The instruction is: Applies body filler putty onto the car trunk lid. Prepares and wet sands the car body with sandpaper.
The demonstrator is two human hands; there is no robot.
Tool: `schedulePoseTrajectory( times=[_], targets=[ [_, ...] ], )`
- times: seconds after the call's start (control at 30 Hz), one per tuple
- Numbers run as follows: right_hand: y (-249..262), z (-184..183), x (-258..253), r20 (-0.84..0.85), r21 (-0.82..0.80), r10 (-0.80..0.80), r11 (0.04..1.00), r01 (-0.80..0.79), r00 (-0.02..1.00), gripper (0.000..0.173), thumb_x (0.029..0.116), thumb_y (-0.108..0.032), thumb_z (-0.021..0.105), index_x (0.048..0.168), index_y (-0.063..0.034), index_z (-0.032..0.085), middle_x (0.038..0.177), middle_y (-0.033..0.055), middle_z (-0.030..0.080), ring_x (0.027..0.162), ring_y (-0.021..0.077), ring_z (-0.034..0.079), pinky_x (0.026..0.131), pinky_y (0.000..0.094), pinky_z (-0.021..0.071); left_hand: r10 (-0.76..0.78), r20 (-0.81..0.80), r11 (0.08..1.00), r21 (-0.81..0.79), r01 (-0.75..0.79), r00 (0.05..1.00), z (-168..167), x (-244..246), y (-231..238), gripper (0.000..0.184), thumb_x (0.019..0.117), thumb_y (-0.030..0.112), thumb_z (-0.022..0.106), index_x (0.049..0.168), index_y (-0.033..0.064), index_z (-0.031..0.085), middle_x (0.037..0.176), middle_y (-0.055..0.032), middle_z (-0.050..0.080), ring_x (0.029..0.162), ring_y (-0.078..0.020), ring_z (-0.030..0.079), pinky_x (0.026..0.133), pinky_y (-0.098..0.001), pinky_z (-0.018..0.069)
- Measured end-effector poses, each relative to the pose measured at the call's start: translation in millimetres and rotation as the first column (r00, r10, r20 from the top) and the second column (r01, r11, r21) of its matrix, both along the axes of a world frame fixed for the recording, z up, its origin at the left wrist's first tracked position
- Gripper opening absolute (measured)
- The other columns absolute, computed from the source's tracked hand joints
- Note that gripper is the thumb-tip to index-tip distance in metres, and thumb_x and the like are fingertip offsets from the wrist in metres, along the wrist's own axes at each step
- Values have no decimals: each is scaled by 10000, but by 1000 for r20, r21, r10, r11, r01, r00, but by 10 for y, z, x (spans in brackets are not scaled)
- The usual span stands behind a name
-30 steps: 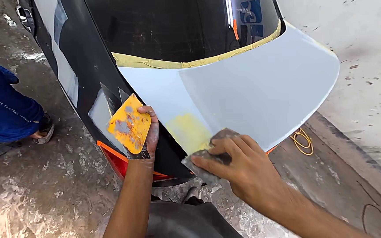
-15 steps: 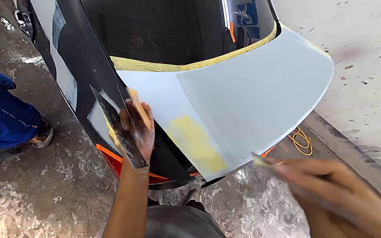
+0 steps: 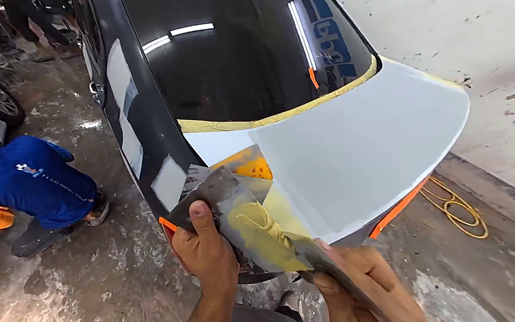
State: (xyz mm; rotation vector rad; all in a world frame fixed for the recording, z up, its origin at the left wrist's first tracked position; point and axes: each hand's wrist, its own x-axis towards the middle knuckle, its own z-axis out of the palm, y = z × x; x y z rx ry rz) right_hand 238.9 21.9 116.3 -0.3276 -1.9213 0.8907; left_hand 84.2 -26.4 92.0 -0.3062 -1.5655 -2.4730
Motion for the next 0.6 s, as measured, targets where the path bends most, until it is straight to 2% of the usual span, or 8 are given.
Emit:
schedulePoseTrajectory(
  times=[0.1,0.2,0.27,0.33,0.4,0.5,0.57,0.6],
  targets=[
    [68,16,109,195,101,-21,995,1,981,297,1022,-234,633,1290,-124,698,879,50,542,796,6,549,730,89,457,34,-101,999,-10,-36,994,67,-55,-25,284,1055,382,524,841,240,644,694,179,644,665,56,654,600,-141,562],
    [214,189,281,386,92,5,995,-44,923,293,1019,-246,644,1233,-68,734,837,109,610,742,91,581,665,174,486,-69,-78,997,31,71,995,135,-160,-43,320,1040,468,513,851,255,659,723,162,663,696,42,666,638,-158,576],
    [336,274,372,469,-32,86,996,-80,879,330,1011,-254,658,1217,-2,707,962,136,715,816,119,680,713,250,574,-223,-10,967,125,223,975,185,-284,-46,371,1021,540,485,970,237,693,839,110,722,803,-4,707,717,-216,612],
    [410,311,390,393,-333,252,936,-118,884,419,1010,-169,651,1328,85,552,1090,65,742,912,93,732,788,274,634,-364,5,908,222,354,931,194,-442,-39,461,1009,598,459,1163,212,660,1026,46,735,974,-73,711,831,-300,617],
    [415,344,337,181,-656,364,737,-163,914,544,1046,-78,526,1523,65,305,1017,-14,749,810,59,725,714,244,626,-452,-24,846,304,438,892,164,-552,11,487,1018,608,421,1227,219,625,1092,29,722,1034,-88,697,862,-315,608],
    [257,316,239,-232,-902,487,217,-373,842,403,1091,-188,404,1490,-131,417,762,-98,600,467,-32,485,383,132,419,-544,-77,773,341,535,836,128,-539,149,483,957,652,509,1150,236,661,1020,45,728,970,-73,704,843,-310,609],
    [131,247,187,-485,-859,521,-133,-494,702,315,1105,-256,421,1407,-216,505,730,-110,566,416,-48,438,347,113,384,-564,-106,776,272,569,819,123,-465,230,470,924,662,548,1112,254,686,993,68,735,926,-44,707,808,-269,610],
    [89,229,161,-547,-831,506,-229,-508,667,286,1110,-260,404,1373,-223,510,723,-107,551,406,-49,440,342,107,394,-553,-110,791,244,561,826,137,-433,264,447,916,655,562,1053,254,704,935,78,734,862,-27,707,755,-242,611]
  ],
)
